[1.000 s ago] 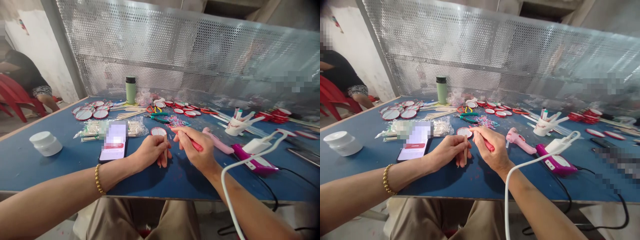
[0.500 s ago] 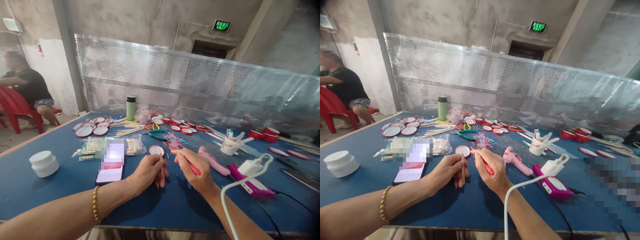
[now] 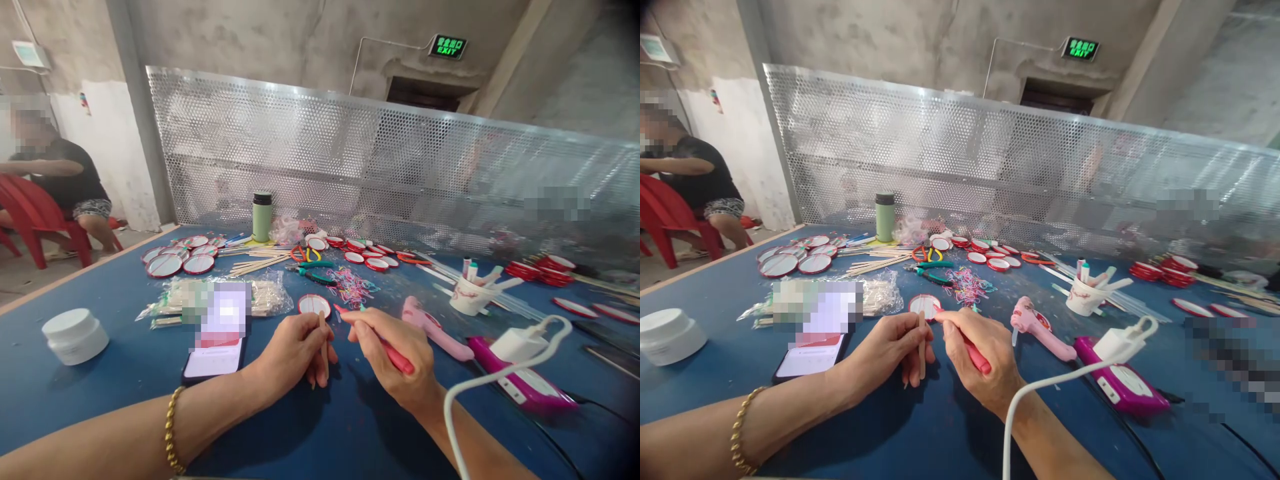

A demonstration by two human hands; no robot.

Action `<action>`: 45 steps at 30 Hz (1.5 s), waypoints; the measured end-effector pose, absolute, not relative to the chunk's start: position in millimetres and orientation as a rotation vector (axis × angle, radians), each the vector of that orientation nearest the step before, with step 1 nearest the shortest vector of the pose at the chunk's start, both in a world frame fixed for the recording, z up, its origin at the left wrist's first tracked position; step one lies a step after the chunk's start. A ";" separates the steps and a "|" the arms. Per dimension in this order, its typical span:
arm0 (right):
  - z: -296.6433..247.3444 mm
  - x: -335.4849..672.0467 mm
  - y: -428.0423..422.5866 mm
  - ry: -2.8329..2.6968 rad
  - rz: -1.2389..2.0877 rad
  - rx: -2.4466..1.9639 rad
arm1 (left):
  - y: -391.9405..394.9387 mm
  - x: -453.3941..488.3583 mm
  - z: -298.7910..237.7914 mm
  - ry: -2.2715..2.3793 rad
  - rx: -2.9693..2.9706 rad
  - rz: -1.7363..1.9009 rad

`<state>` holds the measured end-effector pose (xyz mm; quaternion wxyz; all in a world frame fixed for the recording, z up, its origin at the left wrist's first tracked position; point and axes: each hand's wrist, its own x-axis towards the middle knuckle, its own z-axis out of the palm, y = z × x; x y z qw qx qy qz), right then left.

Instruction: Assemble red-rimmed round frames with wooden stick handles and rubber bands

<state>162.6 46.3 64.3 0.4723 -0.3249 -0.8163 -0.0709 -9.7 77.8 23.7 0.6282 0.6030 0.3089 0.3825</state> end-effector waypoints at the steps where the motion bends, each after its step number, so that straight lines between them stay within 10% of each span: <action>1: 64.4 161.7 45.4 -1.995 -0.179 -0.800 | 77.3 -10.6 24.3 0.716 1.400 0.883; 45: 54.5 149.6 39.7 -1.956 -0.047 -0.855 | 76.8 -11.2 28.4 0.667 1.434 0.857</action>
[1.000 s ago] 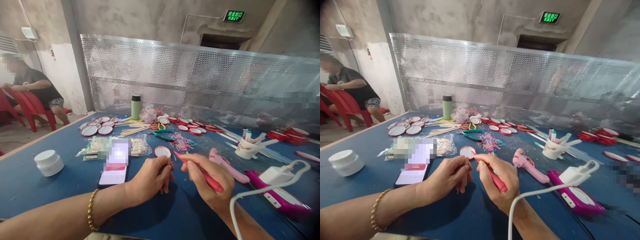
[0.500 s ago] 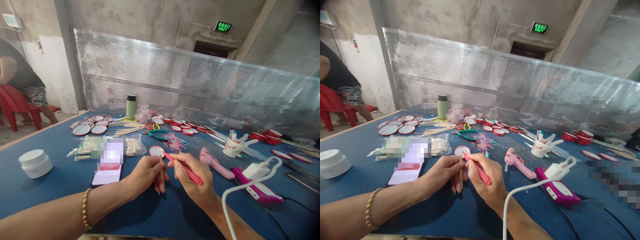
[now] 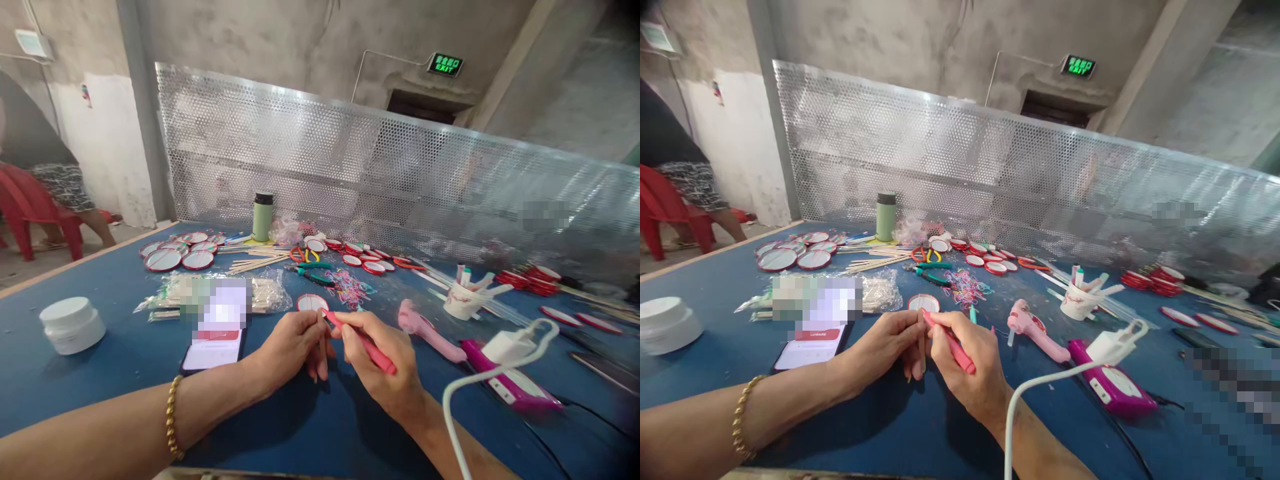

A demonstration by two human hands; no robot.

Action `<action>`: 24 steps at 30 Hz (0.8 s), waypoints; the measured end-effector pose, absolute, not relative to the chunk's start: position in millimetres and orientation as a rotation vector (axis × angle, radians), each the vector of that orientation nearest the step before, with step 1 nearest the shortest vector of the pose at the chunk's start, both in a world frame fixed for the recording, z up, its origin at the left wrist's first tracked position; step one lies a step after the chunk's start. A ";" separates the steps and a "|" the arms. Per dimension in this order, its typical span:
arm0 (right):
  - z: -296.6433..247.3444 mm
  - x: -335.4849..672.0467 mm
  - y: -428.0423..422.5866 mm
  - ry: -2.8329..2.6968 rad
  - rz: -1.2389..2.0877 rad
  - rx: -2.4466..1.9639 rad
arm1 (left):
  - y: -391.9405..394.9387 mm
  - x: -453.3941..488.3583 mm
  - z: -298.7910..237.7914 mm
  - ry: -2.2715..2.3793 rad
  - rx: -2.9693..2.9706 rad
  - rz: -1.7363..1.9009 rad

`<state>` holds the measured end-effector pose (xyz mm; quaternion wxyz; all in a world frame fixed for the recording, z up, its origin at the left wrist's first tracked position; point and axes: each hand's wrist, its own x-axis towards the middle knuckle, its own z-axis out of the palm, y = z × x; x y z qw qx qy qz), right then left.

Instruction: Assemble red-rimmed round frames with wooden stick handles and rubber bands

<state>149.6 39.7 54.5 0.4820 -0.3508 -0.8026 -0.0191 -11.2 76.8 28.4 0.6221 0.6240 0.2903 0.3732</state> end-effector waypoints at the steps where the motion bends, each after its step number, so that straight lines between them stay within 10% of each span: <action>1: 54.3 149.7 39.9 -1.956 -0.044 -0.852 | 76.8 -11.1 27.9 0.664 1.441 0.857; 24: 56.0 149.7 40.8 -1.964 -0.037 -0.881 | 79.1 -9.4 24.8 0.688 1.482 0.867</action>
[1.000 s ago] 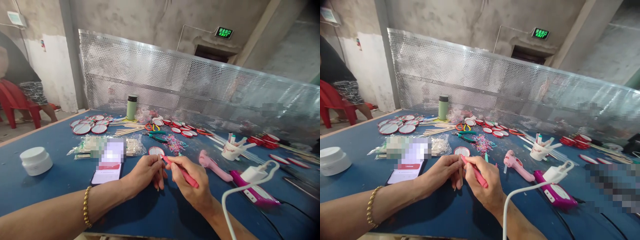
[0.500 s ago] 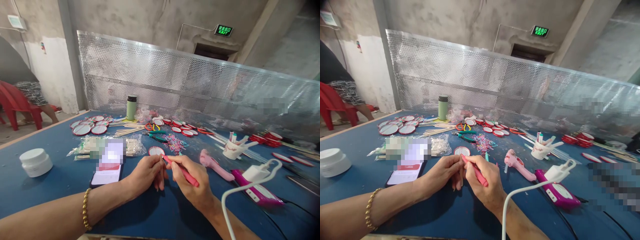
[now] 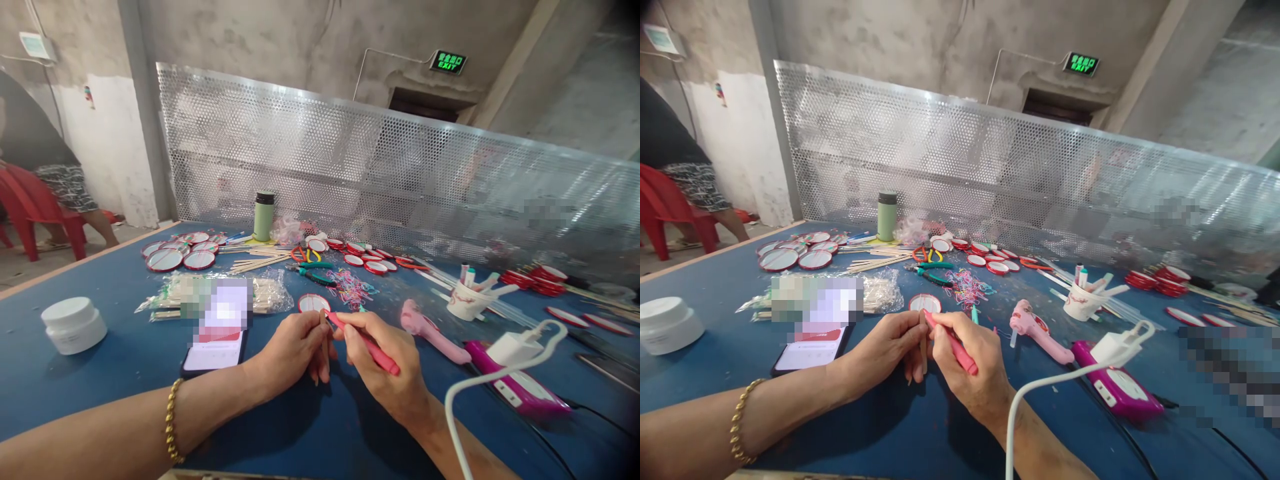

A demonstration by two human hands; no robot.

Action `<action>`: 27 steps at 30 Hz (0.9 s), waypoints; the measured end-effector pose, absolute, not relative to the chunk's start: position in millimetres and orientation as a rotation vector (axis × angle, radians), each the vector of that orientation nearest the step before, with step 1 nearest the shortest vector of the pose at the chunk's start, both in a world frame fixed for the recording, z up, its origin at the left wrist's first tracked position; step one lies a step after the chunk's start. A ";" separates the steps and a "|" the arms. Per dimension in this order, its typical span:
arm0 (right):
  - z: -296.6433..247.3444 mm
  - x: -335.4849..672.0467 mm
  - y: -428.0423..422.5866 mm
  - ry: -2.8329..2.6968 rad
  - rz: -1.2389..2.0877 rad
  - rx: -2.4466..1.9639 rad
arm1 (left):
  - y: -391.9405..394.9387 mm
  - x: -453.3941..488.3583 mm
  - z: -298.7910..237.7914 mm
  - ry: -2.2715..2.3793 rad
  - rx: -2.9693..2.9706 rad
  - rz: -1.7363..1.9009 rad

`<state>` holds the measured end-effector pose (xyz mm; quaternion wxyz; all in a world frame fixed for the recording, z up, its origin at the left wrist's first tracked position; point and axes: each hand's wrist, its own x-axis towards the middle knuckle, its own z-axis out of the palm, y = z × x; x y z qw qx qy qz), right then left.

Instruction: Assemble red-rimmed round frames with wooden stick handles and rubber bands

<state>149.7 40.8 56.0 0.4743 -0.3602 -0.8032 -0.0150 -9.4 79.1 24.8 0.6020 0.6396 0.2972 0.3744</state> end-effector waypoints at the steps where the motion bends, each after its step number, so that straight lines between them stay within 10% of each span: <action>1: 55.8 149.6 40.8 -1.965 -0.037 -0.881 | 79.2 -9.3 24.7 0.691 1.482 0.866; 27: 57.8 148.7 39.8 -1.982 -0.031 -0.862 | 78.5 -8.7 22.0 0.693 1.529 0.890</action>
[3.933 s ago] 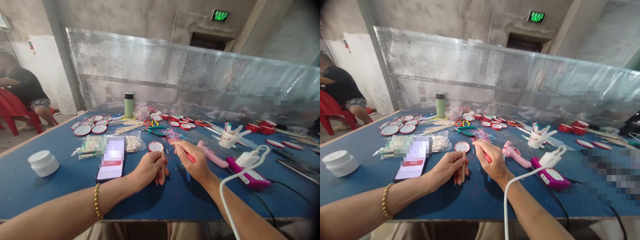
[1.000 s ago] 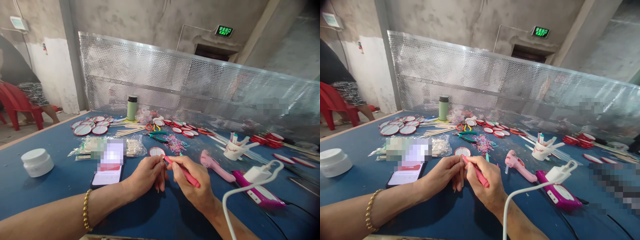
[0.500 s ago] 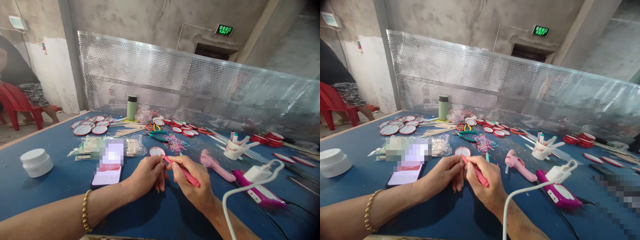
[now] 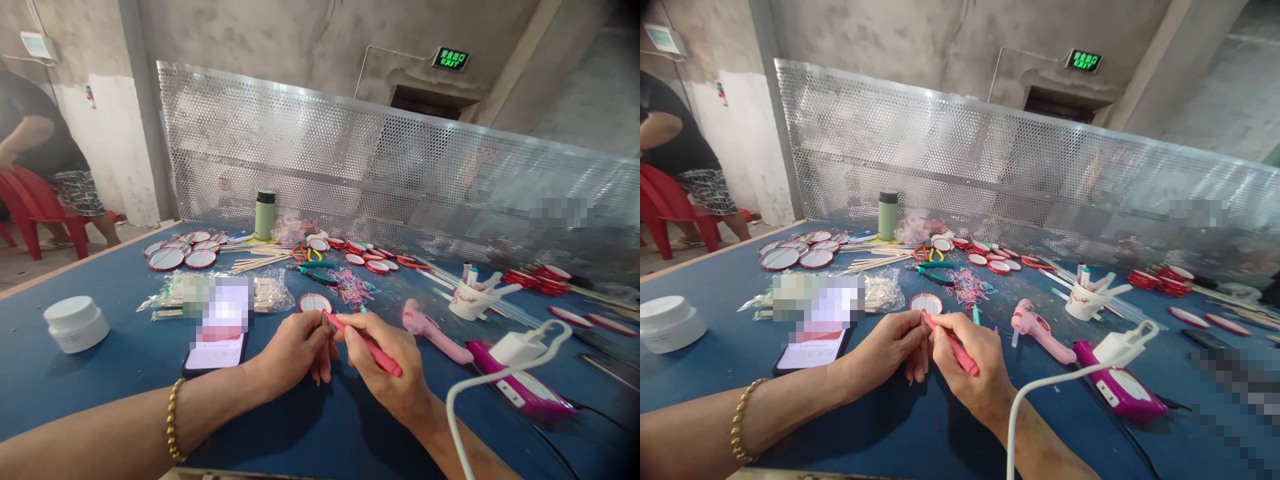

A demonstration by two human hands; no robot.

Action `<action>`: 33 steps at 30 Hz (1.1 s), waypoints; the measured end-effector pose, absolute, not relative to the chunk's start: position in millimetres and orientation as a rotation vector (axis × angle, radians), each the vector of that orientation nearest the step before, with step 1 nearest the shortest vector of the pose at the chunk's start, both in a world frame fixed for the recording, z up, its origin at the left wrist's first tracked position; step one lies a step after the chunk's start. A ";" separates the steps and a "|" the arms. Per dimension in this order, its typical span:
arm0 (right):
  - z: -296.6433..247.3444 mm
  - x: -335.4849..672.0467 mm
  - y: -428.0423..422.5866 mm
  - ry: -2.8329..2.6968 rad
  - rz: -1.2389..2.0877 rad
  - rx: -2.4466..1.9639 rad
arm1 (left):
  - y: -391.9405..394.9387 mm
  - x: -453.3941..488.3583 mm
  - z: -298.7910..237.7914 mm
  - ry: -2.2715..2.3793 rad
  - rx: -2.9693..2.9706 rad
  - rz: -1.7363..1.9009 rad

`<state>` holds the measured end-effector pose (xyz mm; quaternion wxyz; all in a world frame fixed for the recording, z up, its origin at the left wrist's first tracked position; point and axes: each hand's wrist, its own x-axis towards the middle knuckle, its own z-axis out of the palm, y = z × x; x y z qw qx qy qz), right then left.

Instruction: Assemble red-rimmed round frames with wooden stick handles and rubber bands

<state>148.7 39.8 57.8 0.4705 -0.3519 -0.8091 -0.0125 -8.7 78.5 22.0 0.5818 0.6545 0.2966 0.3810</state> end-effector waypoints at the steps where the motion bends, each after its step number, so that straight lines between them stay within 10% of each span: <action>1: 58.1 148.4 39.7 -1.982 -0.029 -0.858 | 78.6 -8.6 21.7 0.694 1.524 0.888; 33: 59.0 149.8 39.2 -1.945 -0.049 -0.864 | 77.3 -9.0 25.6 0.685 1.504 0.881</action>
